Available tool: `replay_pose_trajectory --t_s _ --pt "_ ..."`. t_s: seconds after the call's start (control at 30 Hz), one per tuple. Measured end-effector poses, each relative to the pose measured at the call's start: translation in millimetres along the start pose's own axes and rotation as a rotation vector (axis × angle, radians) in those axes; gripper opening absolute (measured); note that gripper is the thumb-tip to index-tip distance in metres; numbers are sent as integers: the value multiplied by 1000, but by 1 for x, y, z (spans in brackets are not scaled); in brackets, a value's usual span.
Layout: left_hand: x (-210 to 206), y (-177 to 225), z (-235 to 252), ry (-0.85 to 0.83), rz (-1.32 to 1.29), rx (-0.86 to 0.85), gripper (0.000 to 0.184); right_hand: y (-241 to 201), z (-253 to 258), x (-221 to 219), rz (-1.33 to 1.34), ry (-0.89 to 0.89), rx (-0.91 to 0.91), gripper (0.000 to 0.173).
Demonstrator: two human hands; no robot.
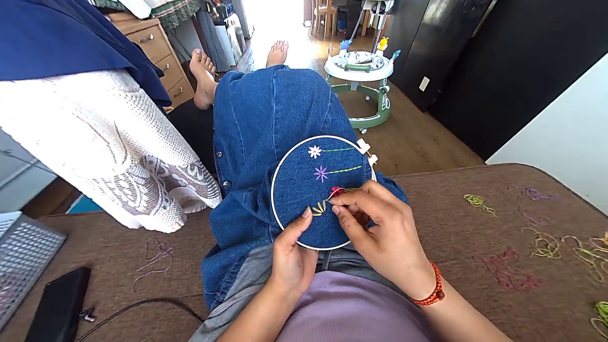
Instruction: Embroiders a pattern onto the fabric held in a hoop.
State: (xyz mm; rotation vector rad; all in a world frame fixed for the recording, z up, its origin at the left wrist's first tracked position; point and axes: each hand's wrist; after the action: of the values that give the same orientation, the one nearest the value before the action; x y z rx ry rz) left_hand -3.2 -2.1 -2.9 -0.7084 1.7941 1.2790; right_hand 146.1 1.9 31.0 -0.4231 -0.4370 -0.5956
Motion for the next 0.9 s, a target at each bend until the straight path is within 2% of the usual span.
replay_pose_trajectory --t_s 0.4,0.53,0.67,0.77,0.83,0.9 --pt "0 -2 0 11 89 -66 24 -3 10 8 -65 -93 25 16" --pt "0 -3 1 34 115 -100 24 -9 22 14 -35 -52 68 17" --pt "-1 -3 0 19 109 -120 23 -7 28 -1 10 -32 75 13" --pt "-4 -1 -3 31 106 -103 24 -4 25 -7 -6 10 89 20" --pt "-7 4 -6 28 74 -59 23 -10 18 1 66 134 179 25" --pt "-11 10 -12 17 -12 18 22 -24 0 13 269 129 262 26"
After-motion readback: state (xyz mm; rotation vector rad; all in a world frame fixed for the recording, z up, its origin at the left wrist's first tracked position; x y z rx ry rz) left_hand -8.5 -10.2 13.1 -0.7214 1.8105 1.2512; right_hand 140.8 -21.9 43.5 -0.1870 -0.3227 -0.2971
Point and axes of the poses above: each hand's wrist, its own z-axis towards the middle knuckle, its own x-axis out of the back of the hand, y = z × x, and after that the axes turned 14 degrees about x, right-handed
